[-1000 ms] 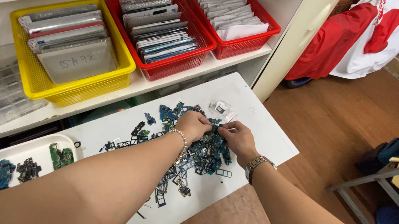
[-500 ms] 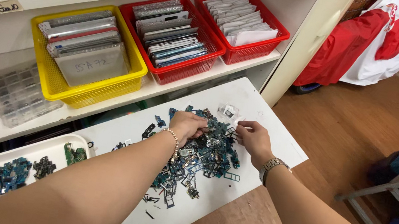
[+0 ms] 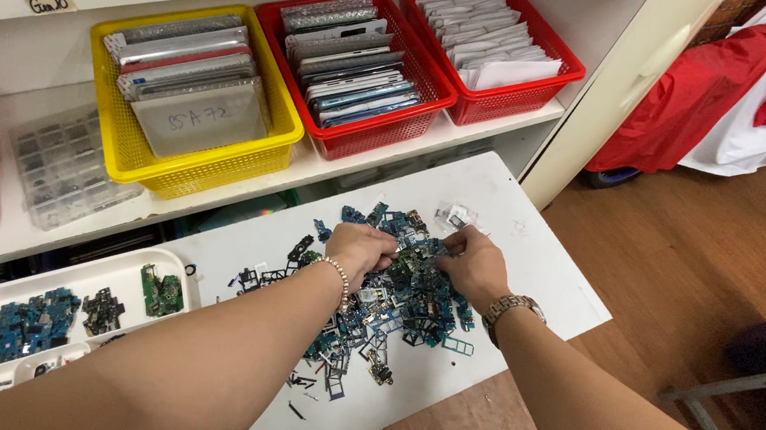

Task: The person sorts small electronic components from a pile on a white table into a compartmentalized tray. They pick up individual pieces, separate them by type, and place them into specific sections of the tray.

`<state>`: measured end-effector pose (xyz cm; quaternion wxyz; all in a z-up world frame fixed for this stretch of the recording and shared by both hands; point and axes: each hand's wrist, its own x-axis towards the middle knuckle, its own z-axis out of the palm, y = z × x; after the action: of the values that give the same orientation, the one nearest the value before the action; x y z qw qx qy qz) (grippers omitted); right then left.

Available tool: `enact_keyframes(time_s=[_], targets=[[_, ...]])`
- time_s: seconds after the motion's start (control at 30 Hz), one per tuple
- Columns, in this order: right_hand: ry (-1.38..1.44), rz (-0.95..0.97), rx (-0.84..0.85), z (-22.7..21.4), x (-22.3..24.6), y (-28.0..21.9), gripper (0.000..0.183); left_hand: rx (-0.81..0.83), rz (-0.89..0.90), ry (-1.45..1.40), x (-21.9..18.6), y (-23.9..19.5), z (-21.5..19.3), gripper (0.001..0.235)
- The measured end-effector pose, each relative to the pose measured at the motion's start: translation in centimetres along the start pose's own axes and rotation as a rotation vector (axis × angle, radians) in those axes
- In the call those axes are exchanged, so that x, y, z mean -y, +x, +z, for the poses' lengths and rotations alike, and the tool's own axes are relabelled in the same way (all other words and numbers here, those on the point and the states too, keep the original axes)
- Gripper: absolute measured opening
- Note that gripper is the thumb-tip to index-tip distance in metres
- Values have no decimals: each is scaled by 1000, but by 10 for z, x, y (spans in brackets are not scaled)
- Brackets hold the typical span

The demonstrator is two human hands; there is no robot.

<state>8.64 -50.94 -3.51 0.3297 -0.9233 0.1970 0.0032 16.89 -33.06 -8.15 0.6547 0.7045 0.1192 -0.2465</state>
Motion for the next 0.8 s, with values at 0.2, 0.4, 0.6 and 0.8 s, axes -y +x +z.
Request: enact_keyframes(time_s=[0.2,0.4,0.6,0.8], targets=[[657,92,75,-16,-1,0,22,163,-32,-230,-10,-7,11,16],[783,121,193,-27,9,-6,27,336,-85,-358,-25,-30,10,28],[976,78,315,-20,24,-11,30,336,-22,-349,-24,-49,-15,34],[1139,166,496,14,65,-35,12,188,-14,-485,-12,-57,-60,35]])
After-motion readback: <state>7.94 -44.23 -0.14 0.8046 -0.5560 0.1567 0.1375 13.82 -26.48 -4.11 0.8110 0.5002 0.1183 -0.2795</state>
